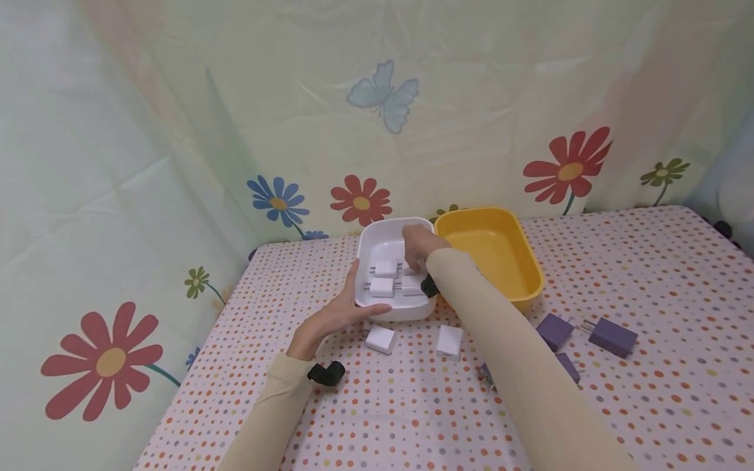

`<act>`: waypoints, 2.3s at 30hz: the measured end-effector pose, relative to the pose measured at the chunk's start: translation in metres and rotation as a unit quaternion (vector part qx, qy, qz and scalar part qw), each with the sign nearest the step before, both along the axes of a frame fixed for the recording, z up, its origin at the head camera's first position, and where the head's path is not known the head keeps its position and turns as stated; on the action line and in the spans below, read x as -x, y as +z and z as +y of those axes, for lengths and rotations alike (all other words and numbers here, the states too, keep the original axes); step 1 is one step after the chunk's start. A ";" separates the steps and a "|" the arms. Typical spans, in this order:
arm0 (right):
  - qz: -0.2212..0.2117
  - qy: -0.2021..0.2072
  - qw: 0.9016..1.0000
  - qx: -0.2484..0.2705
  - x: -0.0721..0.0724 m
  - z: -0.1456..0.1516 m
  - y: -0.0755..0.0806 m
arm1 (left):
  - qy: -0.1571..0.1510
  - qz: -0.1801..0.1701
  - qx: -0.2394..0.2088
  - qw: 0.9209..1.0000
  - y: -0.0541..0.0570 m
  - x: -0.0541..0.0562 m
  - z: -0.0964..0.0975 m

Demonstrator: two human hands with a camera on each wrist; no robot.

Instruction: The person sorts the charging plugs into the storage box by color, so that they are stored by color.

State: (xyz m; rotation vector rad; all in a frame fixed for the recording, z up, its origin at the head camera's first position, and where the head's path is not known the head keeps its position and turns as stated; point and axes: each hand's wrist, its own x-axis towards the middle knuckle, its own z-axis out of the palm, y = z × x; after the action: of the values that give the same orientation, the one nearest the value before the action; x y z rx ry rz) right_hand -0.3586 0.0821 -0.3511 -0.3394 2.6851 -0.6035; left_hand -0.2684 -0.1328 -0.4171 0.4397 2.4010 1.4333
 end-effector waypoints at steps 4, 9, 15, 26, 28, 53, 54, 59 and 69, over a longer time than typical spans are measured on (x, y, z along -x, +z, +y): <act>-0.013 -0.010 1.000 0.002 -0.003 0.002 -0.001 | 0.002 -0.001 0.010 1.000 0.002 -0.001 0.002; -0.037 -0.034 0.999 0.008 -0.004 0.002 -0.002 | -0.006 0.012 0.012 1.000 0.004 0.000 0.004; -0.033 -0.029 0.999 0.012 -0.003 0.004 -0.001 | -0.008 0.014 0.012 1.000 0.004 0.000 0.004; 0.050 0.033 0.998 0.020 -0.010 0.005 0.008 | 0.011 -0.003 0.021 1.000 -0.001 -0.005 0.003; 0.068 0.049 0.996 0.022 -0.015 0.006 0.016 | 0.015 -0.003 0.026 1.000 -0.001 -0.005 0.002; 0.138 0.272 0.948 0.094 -0.165 0.060 0.033 | -0.009 0.029 -0.007 1.000 -0.007 -0.004 -0.003; 0.127 0.278 0.947 0.097 -0.166 0.062 0.029 | -0.008 0.030 -0.008 0.999 -0.007 -0.004 -0.003; 0.077 0.279 0.950 0.117 -0.167 0.072 0.005 | -0.018 0.038 -0.017 0.999 -0.008 -0.005 -0.002; 0.058 0.243 0.963 0.105 -0.162 0.080 -0.026 | -0.008 0.025 -0.009 1.000 -0.010 -0.009 0.003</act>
State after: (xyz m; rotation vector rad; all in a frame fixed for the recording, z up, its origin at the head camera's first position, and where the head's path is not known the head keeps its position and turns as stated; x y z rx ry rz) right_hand -0.1971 0.1625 -0.3774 -1.0810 2.5000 -0.7276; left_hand -0.2598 -0.1303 -0.4273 0.5036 2.4187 1.4543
